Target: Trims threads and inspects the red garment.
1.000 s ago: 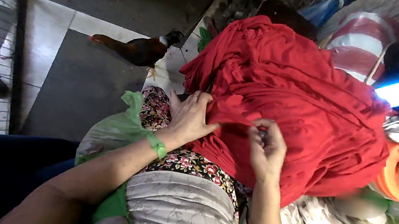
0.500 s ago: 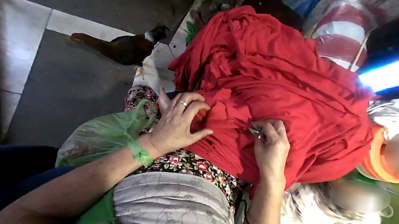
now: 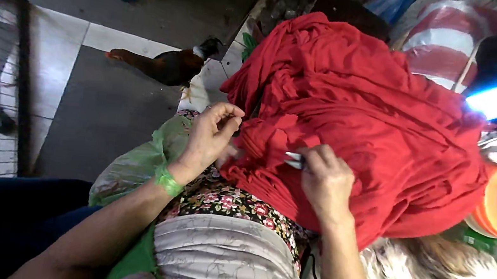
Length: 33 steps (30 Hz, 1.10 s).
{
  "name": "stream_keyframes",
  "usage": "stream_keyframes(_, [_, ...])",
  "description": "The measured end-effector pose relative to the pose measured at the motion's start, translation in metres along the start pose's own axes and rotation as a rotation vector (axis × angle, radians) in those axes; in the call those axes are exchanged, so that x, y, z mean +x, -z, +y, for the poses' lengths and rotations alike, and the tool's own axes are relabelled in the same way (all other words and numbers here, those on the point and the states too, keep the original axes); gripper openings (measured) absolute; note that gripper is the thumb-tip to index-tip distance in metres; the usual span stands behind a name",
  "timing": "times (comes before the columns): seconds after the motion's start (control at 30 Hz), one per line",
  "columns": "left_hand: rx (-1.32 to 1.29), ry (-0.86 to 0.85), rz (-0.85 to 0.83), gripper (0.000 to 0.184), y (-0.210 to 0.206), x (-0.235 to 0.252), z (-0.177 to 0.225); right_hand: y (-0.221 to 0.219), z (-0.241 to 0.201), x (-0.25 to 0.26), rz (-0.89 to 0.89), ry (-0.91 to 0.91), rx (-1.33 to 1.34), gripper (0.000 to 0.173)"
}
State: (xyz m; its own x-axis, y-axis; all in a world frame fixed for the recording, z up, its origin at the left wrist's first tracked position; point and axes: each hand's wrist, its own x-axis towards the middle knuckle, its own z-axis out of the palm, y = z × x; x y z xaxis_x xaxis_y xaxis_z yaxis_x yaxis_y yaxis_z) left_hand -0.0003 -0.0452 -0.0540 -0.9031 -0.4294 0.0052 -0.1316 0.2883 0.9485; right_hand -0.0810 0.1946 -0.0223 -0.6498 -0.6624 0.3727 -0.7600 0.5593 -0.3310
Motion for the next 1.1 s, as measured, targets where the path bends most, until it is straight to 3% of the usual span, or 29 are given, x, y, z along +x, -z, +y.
stream_keyframes(0.1, [0.043,0.038,-0.045,0.022,0.003,-0.001,-0.002,0.063,0.036,0.014,0.098,-0.142,0.096,0.022])
stream_keyframes(0.2, [0.065,0.054,-0.081,0.02,0.001,-0.001,-0.005,0.114,0.102,0.006,0.496,-0.377,0.079,0.029])
stream_keyframes(0.27, [0.087,0.059,-0.125,0.022,-0.002,0.0,-0.008,0.121,0.113,0.001,0.663,-0.489,0.083,0.035])
stream_keyframes(0.37, [0.141,0.071,-0.221,0.039,-0.008,0.001,-0.012,0.101,0.061,-0.002,0.494,-0.445,0.127,0.035])
stream_keyframes(0.47, [0.149,0.139,-0.305,0.051,-0.011,0.001,-0.01,0.044,0.005,-0.003,0.141,-0.365,0.364,0.02])
stream_keyframes(0.57, [0.126,0.175,-0.284,0.056,-0.013,-0.003,-0.009,-0.017,-0.011,-0.005,-0.115,-0.248,0.338,0.017])
stream_keyframes(0.7, [0.175,0.17,-0.212,0.07,-0.021,-0.009,-0.011,-0.047,-0.014,-0.01,-0.084,-0.149,0.153,0.02])
stream_keyframes(0.87, [0.252,0.104,-0.173,0.095,-0.038,0.0,-0.008,-0.03,-0.007,-0.015,-0.024,-0.169,0.5,0.01])
stream_keyframes(0.97, [0.256,0.026,-0.14,0.086,-0.047,0.005,-0.014,-0.014,-0.003,-0.022,0.005,-0.164,0.547,0.01])
stream_keyframes(1.03, [0.213,-0.1,-0.073,0.068,-0.056,0.003,-0.035,-0.008,0.002,-0.027,0.035,-0.164,0.499,0.01])
stream_keyframes(1.1, [0.093,-0.11,-0.118,0.051,-0.05,0.001,-0.027,-0.003,0.007,-0.031,0.058,-0.167,0.424,0.01])
